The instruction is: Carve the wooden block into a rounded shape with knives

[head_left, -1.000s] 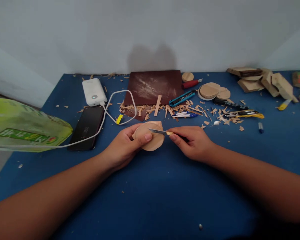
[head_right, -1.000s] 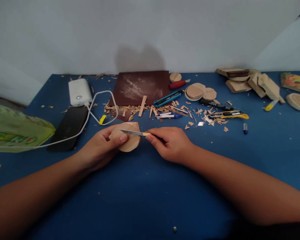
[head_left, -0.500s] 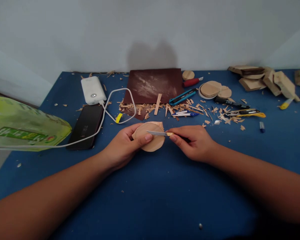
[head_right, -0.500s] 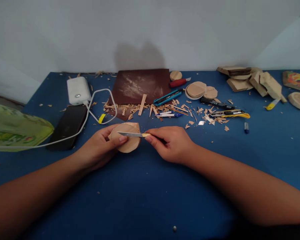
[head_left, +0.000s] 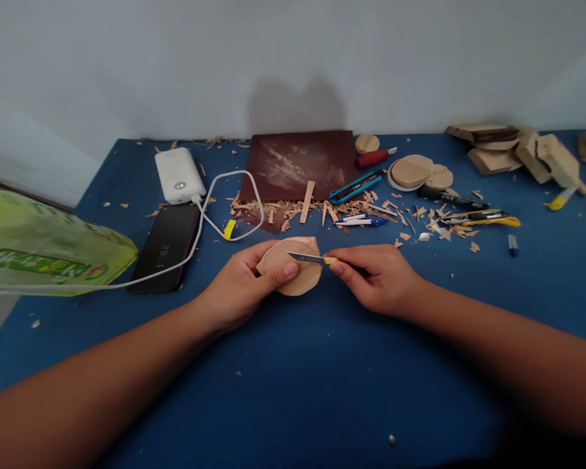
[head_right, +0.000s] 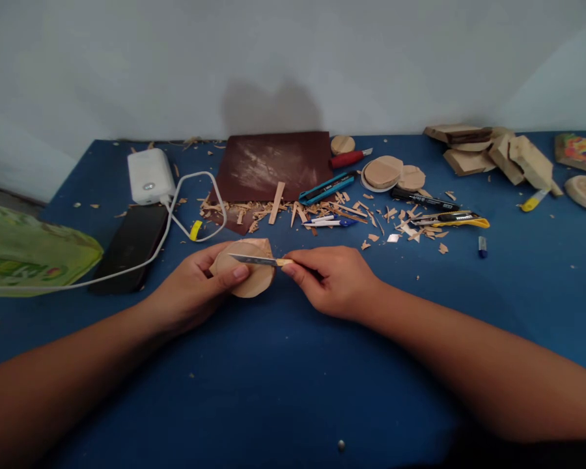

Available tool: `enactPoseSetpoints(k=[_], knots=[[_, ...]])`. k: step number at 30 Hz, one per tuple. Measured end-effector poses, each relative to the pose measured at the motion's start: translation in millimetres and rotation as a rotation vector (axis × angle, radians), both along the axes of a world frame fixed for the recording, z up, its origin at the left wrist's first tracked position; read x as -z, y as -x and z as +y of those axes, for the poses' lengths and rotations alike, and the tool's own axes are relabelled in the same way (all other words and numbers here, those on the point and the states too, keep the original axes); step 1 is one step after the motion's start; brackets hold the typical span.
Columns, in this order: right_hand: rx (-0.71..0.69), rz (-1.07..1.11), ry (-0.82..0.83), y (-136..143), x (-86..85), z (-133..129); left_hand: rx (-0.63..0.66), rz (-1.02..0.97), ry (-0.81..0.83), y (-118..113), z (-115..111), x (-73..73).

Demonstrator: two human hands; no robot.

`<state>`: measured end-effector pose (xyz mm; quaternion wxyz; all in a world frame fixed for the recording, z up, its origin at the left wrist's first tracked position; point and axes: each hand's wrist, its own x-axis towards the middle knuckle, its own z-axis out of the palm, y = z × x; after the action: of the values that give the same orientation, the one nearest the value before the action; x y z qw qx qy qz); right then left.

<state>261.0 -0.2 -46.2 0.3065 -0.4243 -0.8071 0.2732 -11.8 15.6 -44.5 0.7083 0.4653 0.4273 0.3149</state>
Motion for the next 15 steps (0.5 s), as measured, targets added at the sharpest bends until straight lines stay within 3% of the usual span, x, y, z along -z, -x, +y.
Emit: enactPoseSetpoints(k=[15], knots=[[-0.02,0.038,0.02,0.4,-2.8,2.8,-0.008,-0.031,0.026,-2.0,-0.2,-2.5]])
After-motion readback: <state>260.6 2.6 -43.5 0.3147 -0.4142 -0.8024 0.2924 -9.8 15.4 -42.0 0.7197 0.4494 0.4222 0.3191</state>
